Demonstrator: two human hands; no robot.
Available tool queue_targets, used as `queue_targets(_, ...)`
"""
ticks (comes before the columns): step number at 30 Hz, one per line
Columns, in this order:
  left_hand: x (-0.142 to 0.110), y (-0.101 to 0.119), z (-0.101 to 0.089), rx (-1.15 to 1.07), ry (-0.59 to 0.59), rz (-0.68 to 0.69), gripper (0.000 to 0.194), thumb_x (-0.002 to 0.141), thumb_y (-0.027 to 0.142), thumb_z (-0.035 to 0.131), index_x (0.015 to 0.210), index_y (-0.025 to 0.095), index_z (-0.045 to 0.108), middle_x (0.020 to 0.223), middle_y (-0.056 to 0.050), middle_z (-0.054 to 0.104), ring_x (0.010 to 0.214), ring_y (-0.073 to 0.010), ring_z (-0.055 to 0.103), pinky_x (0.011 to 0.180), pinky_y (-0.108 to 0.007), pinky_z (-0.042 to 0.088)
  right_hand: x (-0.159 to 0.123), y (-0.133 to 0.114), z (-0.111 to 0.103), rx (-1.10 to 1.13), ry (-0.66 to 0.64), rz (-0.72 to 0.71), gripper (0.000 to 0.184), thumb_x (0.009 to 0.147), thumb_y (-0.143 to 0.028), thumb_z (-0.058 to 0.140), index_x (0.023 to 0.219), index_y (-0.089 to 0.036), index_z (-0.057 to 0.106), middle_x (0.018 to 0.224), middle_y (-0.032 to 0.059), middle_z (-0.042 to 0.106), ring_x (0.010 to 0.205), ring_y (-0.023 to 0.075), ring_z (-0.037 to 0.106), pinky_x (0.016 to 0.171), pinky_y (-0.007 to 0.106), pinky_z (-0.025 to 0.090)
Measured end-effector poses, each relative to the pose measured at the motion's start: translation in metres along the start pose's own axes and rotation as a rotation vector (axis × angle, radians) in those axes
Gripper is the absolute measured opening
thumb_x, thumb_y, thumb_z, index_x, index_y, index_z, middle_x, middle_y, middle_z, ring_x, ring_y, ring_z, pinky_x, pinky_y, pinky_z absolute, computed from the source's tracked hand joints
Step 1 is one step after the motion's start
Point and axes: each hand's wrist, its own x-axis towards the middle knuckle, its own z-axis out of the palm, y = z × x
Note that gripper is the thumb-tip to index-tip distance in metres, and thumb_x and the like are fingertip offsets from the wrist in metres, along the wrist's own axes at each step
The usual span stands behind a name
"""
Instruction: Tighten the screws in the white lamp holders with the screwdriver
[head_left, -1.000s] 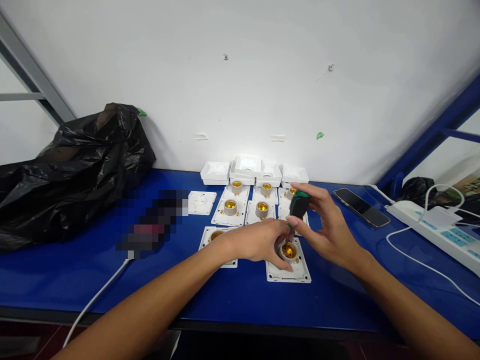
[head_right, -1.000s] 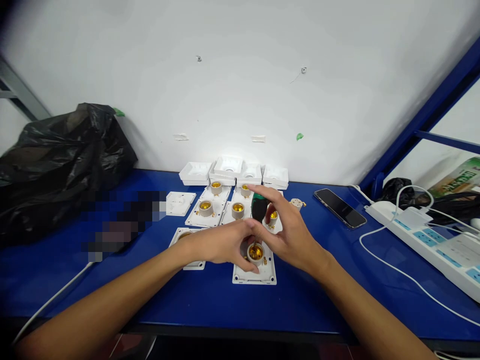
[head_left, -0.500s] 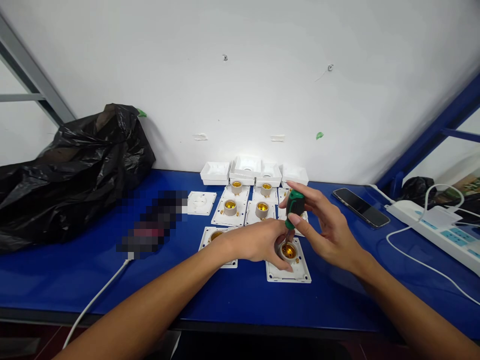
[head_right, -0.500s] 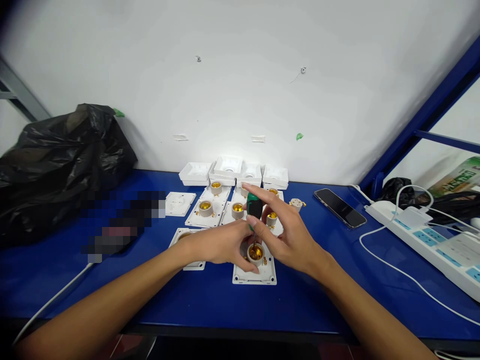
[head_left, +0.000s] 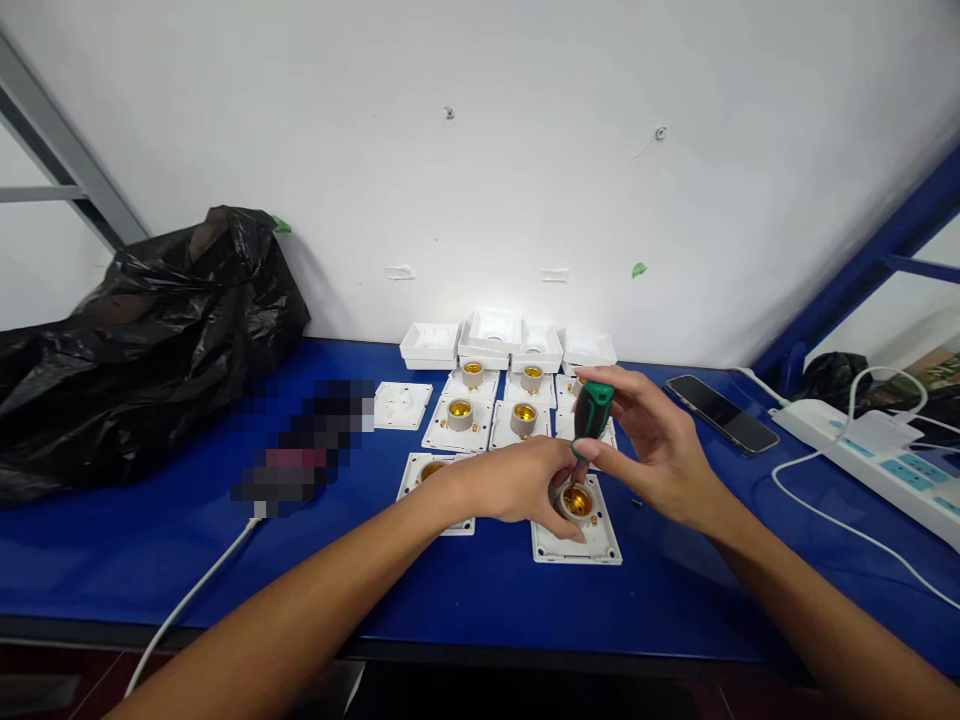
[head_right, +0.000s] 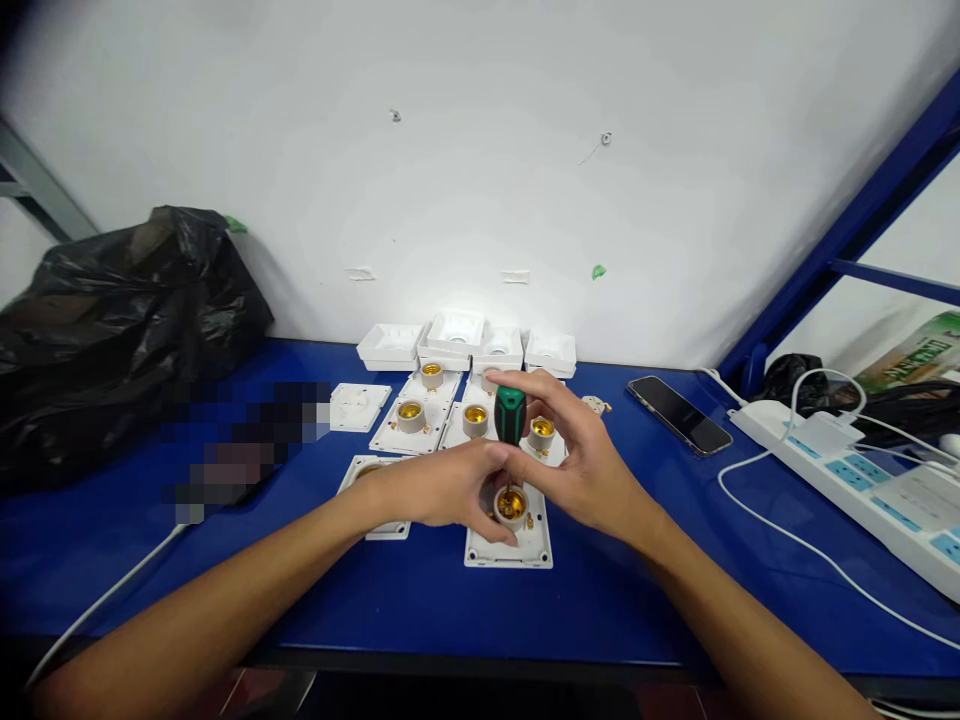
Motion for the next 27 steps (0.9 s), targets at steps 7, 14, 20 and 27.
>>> queue_targets(7,0.001,0.0,0.0,0.009,-0.013,0.05,0.042,0.072,0.046,0.081,0.084,0.021,0.05,0.074,0.004,0.049,0.065,-0.0133,0.044,0.057,-0.03,0.03,0.002,-0.01,-0.006,0.136,-0.168,0.215,0.06,0.099,-0.029,0.056,0.156,-0.038,0.037,0.138,0.0077,0.06,0.115,0.0243,0.065,0.086,0.043,0.067)
queue_targets(14,0.002,-0.002,0.0,-0.004,-0.021,0.075,0.043,0.072,0.044,0.083,0.083,0.023,0.048,0.069,0.006,0.047,0.062,-0.0124,0.043,0.056,-0.029,0.031,0.008,-0.014,-0.018,0.197,-0.31,0.212,0.056,0.103,-0.029,0.049,0.156,-0.039,0.033,0.142,0.0065,0.059,0.128,0.0234,0.062,0.103,0.044,0.06)
queue_targets(20,0.002,-0.002,0.0,0.014,-0.006,0.082,0.042,0.073,0.045,0.082,0.084,0.022,0.048,0.07,0.006,0.046,0.063,-0.0123,0.042,0.057,-0.029,0.03,0.008,-0.011,-0.017,0.204,-0.269,0.179,0.048,0.101,-0.028,0.054,0.147,-0.038,0.044,0.121,0.0059,0.065,0.114,0.0212,0.067,0.095,0.042,0.062)
queue_targets(27,0.003,-0.002,-0.001,0.036,-0.015,0.076,0.045,0.071,0.046,0.082,0.084,0.023,0.046,0.072,0.006,0.044,0.064,-0.0124,0.04,0.057,-0.03,0.03,0.005,0.002,-0.009,0.07,-0.007,0.06,0.049,0.081,-0.021,0.082,0.122,-0.033,0.057,0.111,0.0005,0.057,0.09,0.0141,0.062,0.078,0.027,0.059)
